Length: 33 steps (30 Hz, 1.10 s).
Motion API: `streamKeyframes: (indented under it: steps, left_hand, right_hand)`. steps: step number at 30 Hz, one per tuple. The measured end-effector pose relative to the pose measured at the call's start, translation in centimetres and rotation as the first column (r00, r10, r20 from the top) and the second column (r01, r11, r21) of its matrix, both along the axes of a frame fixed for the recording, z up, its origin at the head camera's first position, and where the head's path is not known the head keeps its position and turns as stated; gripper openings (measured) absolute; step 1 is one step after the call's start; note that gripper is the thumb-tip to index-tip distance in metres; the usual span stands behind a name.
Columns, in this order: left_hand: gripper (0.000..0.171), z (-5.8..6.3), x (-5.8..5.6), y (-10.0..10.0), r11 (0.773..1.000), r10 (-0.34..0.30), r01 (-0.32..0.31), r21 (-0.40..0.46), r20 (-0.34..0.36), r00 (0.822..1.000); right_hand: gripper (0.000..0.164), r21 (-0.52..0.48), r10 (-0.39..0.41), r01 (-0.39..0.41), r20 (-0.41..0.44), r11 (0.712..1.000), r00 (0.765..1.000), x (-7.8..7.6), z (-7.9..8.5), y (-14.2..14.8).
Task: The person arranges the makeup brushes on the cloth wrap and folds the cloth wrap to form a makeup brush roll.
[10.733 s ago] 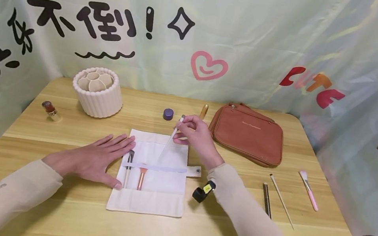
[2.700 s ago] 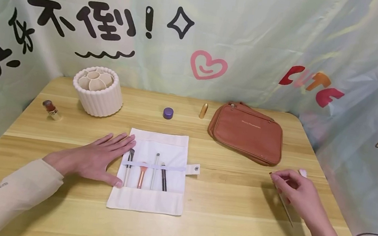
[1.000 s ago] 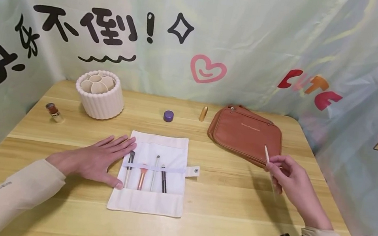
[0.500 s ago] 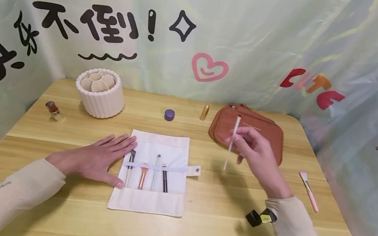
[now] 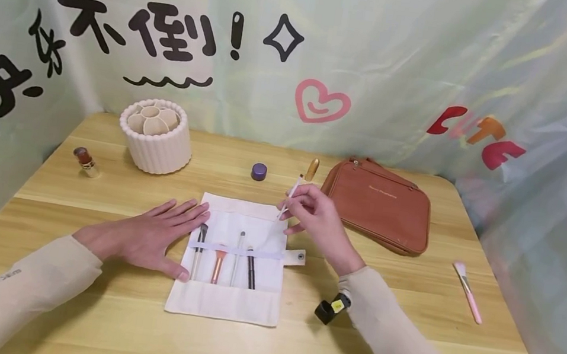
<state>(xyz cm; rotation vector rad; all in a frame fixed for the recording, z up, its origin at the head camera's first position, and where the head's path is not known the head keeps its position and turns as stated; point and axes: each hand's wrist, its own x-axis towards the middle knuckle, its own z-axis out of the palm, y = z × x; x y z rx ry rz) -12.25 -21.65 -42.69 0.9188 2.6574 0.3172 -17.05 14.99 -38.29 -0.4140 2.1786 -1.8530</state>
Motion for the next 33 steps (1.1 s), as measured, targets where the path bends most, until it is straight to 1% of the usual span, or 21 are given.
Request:
streamKeyframes:
  steps: [2, 4, 6, 8, 12, 15, 20, 24, 26, 29, 33]
  left_hand:
    - [0.123, 0.0, 0.0, 0.0, 1.000, 0.001, -0.001, 0.003, 0.005, 1.000]
    - [0.122, 0.1, 0.1, 0.0, 1.000, 0.002, -0.002, 0.005, 0.008, 1.000]
    - [0.122, 0.1, 0.1, 0.1, 1.000, 0.001, -0.001, 0.005, 0.010, 1.000]
    - [0.122, 0.2, 0.1, 0.2, 1.000, 0.001, -0.001, 0.006, 0.011, 1.000]
    - [0.123, 0.2, 0.1, 0.2, 1.000, 0.001, -0.001, 0.005, 0.005, 1.000]
    - [0.123, 0.1, 0.0, 0.2, 1.000, 0.004, -0.004, 0.005, 0.003, 1.000]
    - [0.123, 0.1, 0.0, 0.2, 1.000, 0.003, -0.003, 0.009, 0.007, 1.000]
    - [0.123, 0.0, 0.0, 0.2, 1.000, 0.003, -0.003, 0.006, 0.010, 1.000]
    - [0.123, 0.0, 0.0, 0.2, 1.000, 0.005, -0.005, 0.003, 0.009, 1.000]
    - [0.123, 0.0, 0.0, 0.2, 1.000, 0.006, -0.006, 0.001, 0.009, 1.000]
    - [0.122, 0.3, 0.1, 0.3, 1.000, 0.003, -0.003, 0.012, 0.008, 1.000]
  right_hand:
    - [0.025, 0.013, 0.008, -0.008, 0.019, 1.000, 1.000, -0.5, -0.9, -0.5]
    - [0.024, 0.050, 0.014, -0.016, 0.025, 0.999, 1.000, -0.9, -1.7, -0.9]
    - [0.021, 0.084, 0.022, -0.025, 0.036, 0.996, 0.999, -1.1, -2.2, -1.0]
    - [0.019, 0.114, 0.027, -0.035, 0.066, 0.993, 0.997, -1.1, -2.6, -1.1]
    - [0.018, 0.165, 0.035, -0.059, 0.147, 0.984, 0.989, -0.9, -3.0, -1.0]
    - [0.019, 0.223, 0.049, -0.090, 0.180, 0.971, 0.982, -0.6, -3.2, -1.0]
    - [0.020, 0.309, 0.065, -0.130, 0.212, 0.942, 0.975, -0.4, -3.6, -1.0]
    - [0.019, 0.353, 0.064, -0.135, 0.206, 0.926, 0.977, -0.1, -3.7, -1.0]
    - [0.018, 0.384, 0.064, -0.136, 0.194, 0.913, 0.979, 0.0, -3.6, -1.0]
    - [0.016, 0.452, 0.082, -0.147, 0.159, 0.880, 0.984, 0.3, -3.3, -1.0]
    - [0.016, 0.568, 0.131, -0.161, 0.094, 0.807, 0.987, 0.8, -3.0, -1.1]
